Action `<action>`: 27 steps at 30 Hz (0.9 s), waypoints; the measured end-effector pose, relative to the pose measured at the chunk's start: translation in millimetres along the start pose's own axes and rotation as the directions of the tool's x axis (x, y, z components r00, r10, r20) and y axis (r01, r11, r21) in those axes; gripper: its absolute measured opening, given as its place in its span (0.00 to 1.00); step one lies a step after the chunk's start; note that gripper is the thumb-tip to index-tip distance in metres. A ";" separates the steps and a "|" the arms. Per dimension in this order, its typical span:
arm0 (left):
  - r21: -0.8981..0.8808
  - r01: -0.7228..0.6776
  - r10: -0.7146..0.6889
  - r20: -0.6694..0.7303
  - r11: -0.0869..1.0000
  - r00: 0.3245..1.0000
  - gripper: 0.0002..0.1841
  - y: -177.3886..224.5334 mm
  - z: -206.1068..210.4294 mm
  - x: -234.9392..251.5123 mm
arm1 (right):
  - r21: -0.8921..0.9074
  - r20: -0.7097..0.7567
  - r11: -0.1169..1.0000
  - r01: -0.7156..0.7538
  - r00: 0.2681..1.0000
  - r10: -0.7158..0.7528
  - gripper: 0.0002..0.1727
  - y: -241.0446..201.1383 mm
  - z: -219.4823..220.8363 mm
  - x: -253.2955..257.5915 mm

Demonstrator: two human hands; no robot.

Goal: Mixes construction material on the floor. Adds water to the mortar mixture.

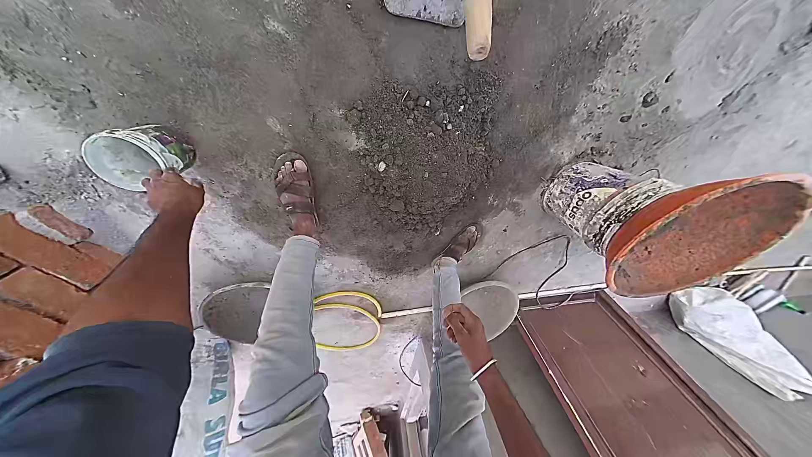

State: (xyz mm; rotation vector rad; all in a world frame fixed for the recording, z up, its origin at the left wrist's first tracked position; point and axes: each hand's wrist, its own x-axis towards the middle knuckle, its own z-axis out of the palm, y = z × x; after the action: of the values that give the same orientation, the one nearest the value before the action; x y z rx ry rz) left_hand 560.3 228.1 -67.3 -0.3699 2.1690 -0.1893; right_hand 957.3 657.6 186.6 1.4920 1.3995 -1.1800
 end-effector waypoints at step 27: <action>0.152 -0.872 0.885 -0.066 0.465 0.460 0.15 308.3 81.5 -498.3 | 0.896 -0.323 -0.160 0.414 0.855 0.406 0.28 140.6 -372.3 167.0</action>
State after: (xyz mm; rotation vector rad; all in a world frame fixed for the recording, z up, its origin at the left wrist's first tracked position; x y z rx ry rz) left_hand 841.1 684.1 184.1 0.9006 2.1858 0.2924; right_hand 1138.0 1044.4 123.7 3.1751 0.3169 -2.2415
